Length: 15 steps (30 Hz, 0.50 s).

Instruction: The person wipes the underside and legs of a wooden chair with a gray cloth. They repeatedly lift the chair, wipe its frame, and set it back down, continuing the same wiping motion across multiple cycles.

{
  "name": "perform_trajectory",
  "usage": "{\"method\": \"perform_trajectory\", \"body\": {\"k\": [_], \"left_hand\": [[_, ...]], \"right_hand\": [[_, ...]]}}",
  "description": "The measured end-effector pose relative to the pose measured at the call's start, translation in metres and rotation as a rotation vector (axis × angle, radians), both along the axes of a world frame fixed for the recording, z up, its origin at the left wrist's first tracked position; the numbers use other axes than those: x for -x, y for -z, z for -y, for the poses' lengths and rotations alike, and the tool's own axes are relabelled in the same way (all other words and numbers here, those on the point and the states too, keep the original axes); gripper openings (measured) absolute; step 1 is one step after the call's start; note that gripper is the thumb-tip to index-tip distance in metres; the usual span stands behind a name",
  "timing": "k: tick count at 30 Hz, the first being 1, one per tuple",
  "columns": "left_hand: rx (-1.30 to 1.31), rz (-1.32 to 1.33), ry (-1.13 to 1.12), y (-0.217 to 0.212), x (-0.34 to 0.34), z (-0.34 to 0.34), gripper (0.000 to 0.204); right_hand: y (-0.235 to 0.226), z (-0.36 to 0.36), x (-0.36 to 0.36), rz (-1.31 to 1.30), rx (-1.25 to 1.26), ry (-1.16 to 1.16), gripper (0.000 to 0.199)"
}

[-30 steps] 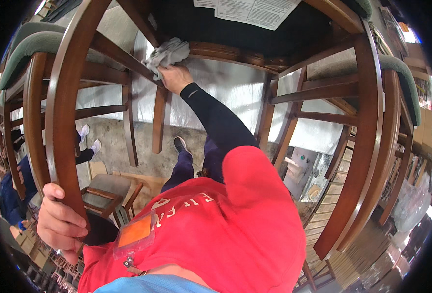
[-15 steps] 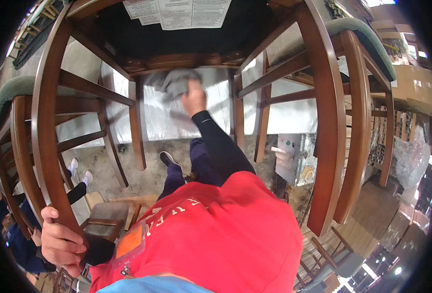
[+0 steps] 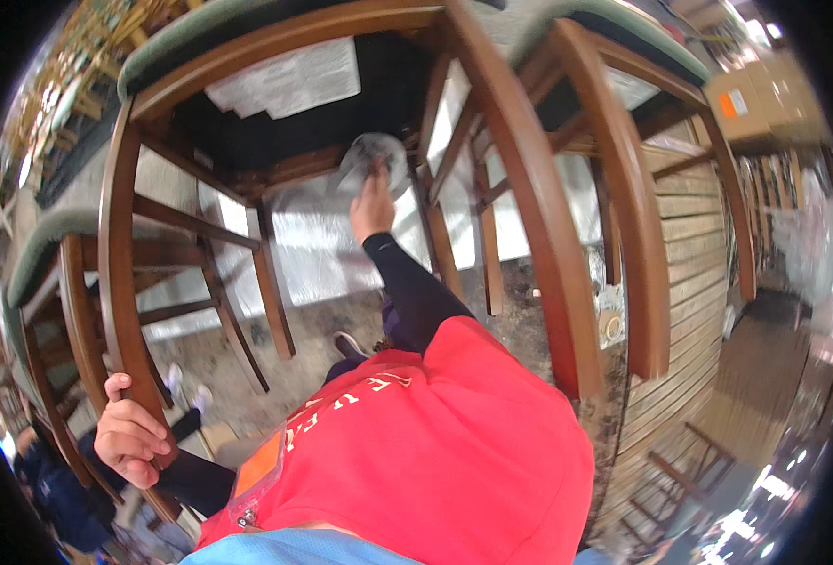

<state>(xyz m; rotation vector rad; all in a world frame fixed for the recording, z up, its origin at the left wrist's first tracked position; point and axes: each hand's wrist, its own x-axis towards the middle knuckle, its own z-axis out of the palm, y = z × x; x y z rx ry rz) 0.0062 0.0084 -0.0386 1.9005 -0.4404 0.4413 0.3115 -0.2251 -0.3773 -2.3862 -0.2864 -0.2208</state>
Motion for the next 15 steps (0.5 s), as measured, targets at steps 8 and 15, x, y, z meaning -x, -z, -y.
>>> {"method": "perform_trajectory", "body": {"k": [8, 15], "left_hand": [[0.05, 0.041, -0.134, -0.012, -0.016, 0.033, 0.035], [0.05, -0.02, -0.18, -0.02, -0.007, 0.042, 0.041]], "right_hand": [[0.005, -0.005, 0.087, -0.239, 0.258, -0.779, 0.072], [-0.056, 0.08, 0.129, -0.349, -0.334, -0.529, 0.054]]}}
